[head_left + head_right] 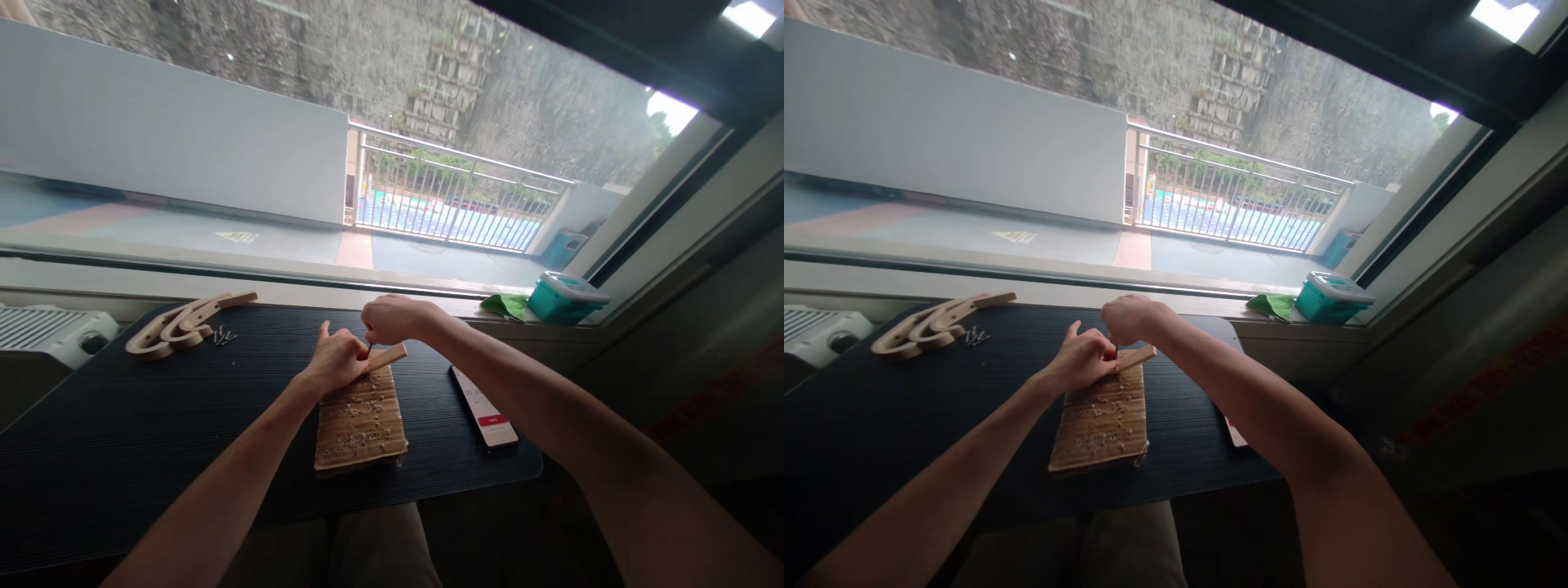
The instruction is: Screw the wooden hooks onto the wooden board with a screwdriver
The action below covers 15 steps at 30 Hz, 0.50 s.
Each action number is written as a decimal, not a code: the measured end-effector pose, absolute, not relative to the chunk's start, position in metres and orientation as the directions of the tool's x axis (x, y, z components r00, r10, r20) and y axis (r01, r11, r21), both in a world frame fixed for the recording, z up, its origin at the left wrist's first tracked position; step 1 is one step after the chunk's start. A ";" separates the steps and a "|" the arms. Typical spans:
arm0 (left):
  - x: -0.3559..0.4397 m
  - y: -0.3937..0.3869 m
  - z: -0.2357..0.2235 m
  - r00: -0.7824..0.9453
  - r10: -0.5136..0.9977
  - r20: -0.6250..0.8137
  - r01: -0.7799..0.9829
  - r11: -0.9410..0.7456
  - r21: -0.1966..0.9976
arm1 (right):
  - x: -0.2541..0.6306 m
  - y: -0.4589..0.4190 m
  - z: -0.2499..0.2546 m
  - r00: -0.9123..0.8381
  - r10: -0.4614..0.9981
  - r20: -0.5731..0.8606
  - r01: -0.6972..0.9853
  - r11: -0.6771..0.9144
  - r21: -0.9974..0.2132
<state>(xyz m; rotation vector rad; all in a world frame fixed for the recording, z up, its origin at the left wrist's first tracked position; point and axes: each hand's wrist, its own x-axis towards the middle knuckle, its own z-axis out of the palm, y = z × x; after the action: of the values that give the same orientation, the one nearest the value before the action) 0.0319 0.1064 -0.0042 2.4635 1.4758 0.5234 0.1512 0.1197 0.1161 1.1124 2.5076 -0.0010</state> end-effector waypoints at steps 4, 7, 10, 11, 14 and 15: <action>0.032 0.106 -0.005 0.429 0.883 0.192 0.805 -0.470 0.363 | 0.150 0.119 0.116 -0.602 0.710 -0.366 0.710 0.685 0.161; 0.032 0.106 -0.007 0.434 0.880 0.195 0.800 -0.475 0.367 | 0.150 0.118 0.116 -0.601 0.710 -0.367 0.711 0.685 0.162; 0.032 0.106 -0.007 0.431 0.879 0.204 0.799 -0.477 0.367 | 0.151 0.118 0.115 -0.605 0.709 -0.363 0.707 0.688 0.163; 0.032 0.106 -0.006 0.430 0.879 0.205 0.801 -0.476 0.363 | 0.151 0.118 0.115 -0.605 0.708 -0.363 0.707 0.688 0.163; 0.032 0.105 -0.005 0.433 0.877 0.207 0.805 -0.480 0.350 | 0.151 0.119 0.114 -0.606 0.708 -0.363 0.707 0.689 0.163; 0.032 0.105 -0.005 0.435 0.876 0.208 0.804 -0.482 0.349 | 0.152 0.119 0.114 -0.607 0.707 -0.363 0.706 0.689 0.162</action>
<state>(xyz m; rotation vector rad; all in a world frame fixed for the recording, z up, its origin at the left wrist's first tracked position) 0.0322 0.1045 -0.0052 2.4878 1.4763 0.5398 0.1517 0.1190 0.1142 1.1007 2.5016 0.0037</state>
